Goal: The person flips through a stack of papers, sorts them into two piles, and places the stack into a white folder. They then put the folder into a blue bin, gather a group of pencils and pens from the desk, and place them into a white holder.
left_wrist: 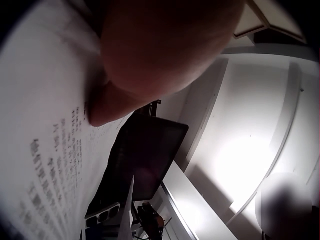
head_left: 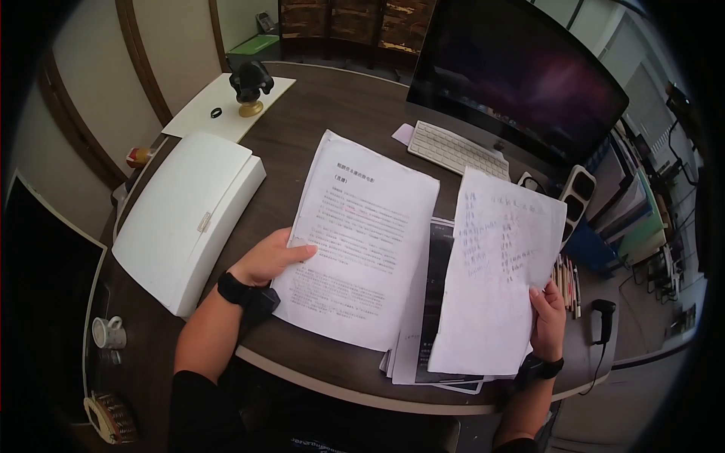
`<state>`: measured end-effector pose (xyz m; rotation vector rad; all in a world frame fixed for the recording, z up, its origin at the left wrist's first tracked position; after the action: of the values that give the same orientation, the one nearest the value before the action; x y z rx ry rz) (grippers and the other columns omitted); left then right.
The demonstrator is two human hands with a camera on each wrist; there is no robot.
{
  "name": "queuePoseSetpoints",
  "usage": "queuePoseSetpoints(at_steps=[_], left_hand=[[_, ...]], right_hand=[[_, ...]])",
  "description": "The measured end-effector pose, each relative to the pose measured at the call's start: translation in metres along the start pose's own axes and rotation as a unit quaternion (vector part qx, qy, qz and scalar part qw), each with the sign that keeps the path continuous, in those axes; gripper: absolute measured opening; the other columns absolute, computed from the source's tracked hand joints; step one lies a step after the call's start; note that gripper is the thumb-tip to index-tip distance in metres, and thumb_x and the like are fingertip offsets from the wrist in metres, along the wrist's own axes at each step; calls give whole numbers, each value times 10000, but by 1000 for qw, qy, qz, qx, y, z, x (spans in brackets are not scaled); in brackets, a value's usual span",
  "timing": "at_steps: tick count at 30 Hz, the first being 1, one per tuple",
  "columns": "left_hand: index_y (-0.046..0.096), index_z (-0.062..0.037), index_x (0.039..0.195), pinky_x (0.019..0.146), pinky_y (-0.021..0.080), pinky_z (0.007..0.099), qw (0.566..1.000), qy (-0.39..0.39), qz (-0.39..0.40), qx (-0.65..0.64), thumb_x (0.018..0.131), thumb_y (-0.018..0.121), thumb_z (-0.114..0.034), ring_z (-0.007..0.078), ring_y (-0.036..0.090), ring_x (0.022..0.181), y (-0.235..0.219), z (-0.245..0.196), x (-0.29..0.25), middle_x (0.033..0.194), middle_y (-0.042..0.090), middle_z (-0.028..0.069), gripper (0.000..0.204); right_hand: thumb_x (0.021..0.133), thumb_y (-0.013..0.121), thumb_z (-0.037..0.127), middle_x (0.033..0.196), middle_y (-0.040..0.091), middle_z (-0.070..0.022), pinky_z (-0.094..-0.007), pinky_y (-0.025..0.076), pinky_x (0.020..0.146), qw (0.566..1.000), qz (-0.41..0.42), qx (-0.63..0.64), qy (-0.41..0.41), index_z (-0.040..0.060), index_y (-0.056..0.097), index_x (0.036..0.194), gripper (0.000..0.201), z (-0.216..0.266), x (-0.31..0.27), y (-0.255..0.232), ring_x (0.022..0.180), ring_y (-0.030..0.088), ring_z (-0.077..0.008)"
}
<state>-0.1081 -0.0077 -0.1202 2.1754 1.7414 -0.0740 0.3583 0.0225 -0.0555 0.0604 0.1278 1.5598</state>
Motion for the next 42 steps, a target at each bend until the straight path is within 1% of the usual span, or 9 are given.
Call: queuePoseSetpoints(at_steps=[6,11,20,26,30,36,38,39,42], left_hand=[[506,71,1310,986,458,327,997,38,-7,-61,957,557,-77,206,596,1127,5,-1,-8,1269,603,140,386],[525,69,1287,958,481,334,968,149,-39,-196,951,565,-80,213,626,1074,-7,-4,-10,1217,630,137,370],[436,33,1369,1022,424,328,991,84,27,-100,983,557,-130,178,544,1176,49,2,0,1313,560,121,436],[366,8,1404,1033,417,336,991,125,-21,-47,975,564,-98,178,522,1199,52,12,7,1326,534,113,484],[353,6,1404,1037,411,330,992,106,38,-48,978,567,-105,171,517,1196,54,10,8,1314,536,109,489],[294,12,1450,1067,378,328,990,140,11,-17,967,568,-64,174,494,1231,53,19,11,1365,502,115,560],[258,11,1471,1083,357,328,986,165,-5,-20,964,560,-49,178,471,1258,57,15,12,1391,477,118,593],[222,11,1493,1099,336,329,981,192,-23,-25,961,552,-34,182,449,1285,59,14,13,1418,451,122,627],[160,-14,1522,1120,313,340,977,209,-42,-21,961,559,-45,189,415,1323,61,15,13,1456,414,118,689]], right_hand=[[936,565,9,1054,679,-104,-241,515,820,998,55,-4,19,-34,491,1253,328,-7,9,21,899,659,-114],[938,552,0,1041,682,-99,-243,517,804,998,56,-3,33,-33,493,1249,318,-13,14,38,885,656,-111],[956,534,1,1176,649,-84,-264,481,934,970,211,58,111,-22,468,1303,354,-34,-10,104,1049,622,-122],[968,534,10,1248,618,-75,-270,439,1001,962,241,73,102,-20,461,1316,357,-38,-11,117,1143,581,-125],[968,548,27,1227,627,-45,-272,456,961,955,287,23,65,-11,521,1281,317,-40,-14,111,1102,585,-110],[967,582,112,1164,637,-32,-268,471,909,946,318,-35,58,1,553,1269,324,-43,-18,109,1042,591,-100],[961,609,203,1119,639,-37,-253,484,826,940,254,128,189,5,539,1282,384,-38,-19,106,982,592,-89],[961,609,203,1119,639,-37,-253,484,826,941,252,129,188,5,539,1282,384,-35,-20,106,982,592,-89],[973,590,233,1085,637,-62,-228,454,648,952,268,-94,115,7,494,1315,421,-38,-23,113,853,580,-66]])
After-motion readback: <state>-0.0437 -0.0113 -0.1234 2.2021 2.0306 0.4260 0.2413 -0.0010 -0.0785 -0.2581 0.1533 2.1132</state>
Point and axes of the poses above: each hand's wrist, its own x-axis towards the middle knuckle, its own y-axis out of the palm, z = x × y, the point moved 1 cm from there along x, towards the middle knuckle
